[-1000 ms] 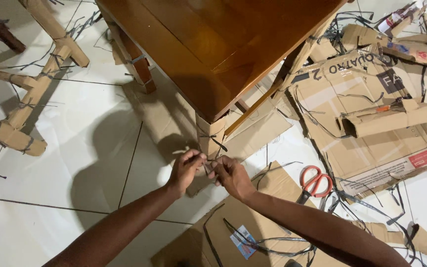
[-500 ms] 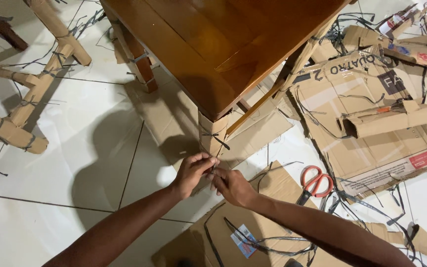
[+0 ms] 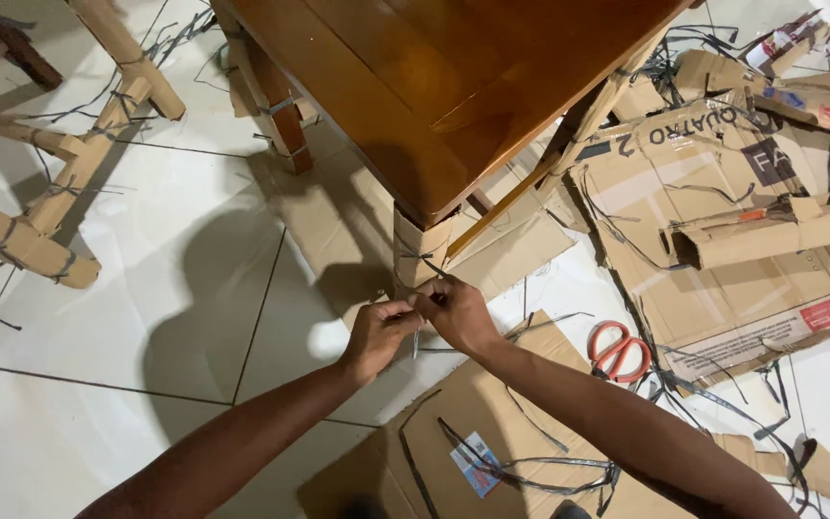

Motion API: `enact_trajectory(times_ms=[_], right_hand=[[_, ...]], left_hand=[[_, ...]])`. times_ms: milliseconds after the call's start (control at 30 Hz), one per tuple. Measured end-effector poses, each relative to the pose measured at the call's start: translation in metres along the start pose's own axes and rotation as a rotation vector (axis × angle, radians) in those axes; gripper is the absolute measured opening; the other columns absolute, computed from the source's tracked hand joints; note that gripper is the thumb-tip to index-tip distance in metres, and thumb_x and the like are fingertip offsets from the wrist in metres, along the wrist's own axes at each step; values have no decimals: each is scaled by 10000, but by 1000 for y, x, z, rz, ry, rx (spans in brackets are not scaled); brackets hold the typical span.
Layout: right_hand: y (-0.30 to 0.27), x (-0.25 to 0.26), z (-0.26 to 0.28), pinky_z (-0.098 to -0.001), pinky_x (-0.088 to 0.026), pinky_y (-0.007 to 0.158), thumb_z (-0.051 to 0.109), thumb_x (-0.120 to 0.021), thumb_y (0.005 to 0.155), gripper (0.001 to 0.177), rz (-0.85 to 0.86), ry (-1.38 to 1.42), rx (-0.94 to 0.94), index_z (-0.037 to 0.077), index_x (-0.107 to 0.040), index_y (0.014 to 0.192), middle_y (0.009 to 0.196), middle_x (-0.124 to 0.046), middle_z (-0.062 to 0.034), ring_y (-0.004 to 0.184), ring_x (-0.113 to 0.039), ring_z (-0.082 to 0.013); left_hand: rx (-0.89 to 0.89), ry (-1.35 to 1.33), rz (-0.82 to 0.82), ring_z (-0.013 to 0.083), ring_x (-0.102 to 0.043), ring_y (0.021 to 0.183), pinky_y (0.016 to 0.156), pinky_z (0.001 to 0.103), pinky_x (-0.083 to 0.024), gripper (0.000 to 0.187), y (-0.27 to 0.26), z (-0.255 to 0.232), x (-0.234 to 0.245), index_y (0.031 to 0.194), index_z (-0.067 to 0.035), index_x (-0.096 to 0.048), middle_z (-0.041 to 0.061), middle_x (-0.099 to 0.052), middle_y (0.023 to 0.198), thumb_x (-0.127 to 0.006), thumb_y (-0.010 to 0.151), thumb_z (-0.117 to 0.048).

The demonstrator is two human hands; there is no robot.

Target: Wrap the legs of a wooden chair with cardboard and secure them with plastic ties

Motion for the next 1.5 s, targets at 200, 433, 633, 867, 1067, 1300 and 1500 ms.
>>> enact_trajectory(times_ms=[200,433,633,867,1067,1300,1500], right_hand=[[-1,-1,-4,-421,-565,746,295,-743,869,136,-35,81,-70,161,-747,849,785,-688,-119,781,-706,-301],[-9,16,10,-420,-554,751,256,-610,955,168,-13,86,-65,123,-709,928,740,-723,-105,756,-704,-278],[-31,19,14,-417,-567,709,257,-637,973,145,81,41,-6,122,-687,955,738,-737,-117,713,-712,-298],[-27,18,2,-336,-562,668,208,-659,956,115,112,139,-11,106,-704,982,729,-742,-89,671,-699,-206],[-28,9,2,-341,-566,641,142,-666,928,121,110,205,-35,64,-708,1011,732,-746,-111,635,-691,-199],[-17,19,-2,-462,-575,671,218,-591,968,178,-18,6,7,111,-707,1051,844,-753,-189,728,-720,-374],[31,59,3,-559,-545,759,224,-543,1015,245,-211,-33,85,63,-599,1192,1065,-668,-252,838,-669,-450]], left_hand=[[-8,11,-8,157,-643,819,740,303,-543,126,12,24,9,927,-10,-770,101,-734,840,-794,816,-65],[93,-166,21,138,-648,826,713,229,-555,223,16,36,8,1034,11,-672,108,-698,936,-784,854,-55],[145,-186,34,215,-657,977,891,371,-606,301,18,28,6,1115,21,-647,161,-646,1033,-763,868,-107],[204,-115,26,233,-714,1044,964,450,-561,315,5,16,4,1114,-53,-654,139,-693,1054,-697,928,-304],[119,-32,-62,194,-713,904,841,354,-585,424,7,0,16,1111,-29,-682,106,-693,940,-684,968,-429],[18,419,-117,306,-736,936,837,455,-573,297,46,-10,52,1049,-63,-662,138,-729,888,-485,1042,-302],[-208,898,-96,421,-735,920,796,527,-568,277,89,-26,61,967,-93,-685,192,-738,876,-471,1019,-260]])
Point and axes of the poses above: each hand's wrist, its own y-axis towards the middle knuckle, its own x-axis out of the back of the hand, z = x × y, the point moved 10 cm from there along y, towards the middle knuckle
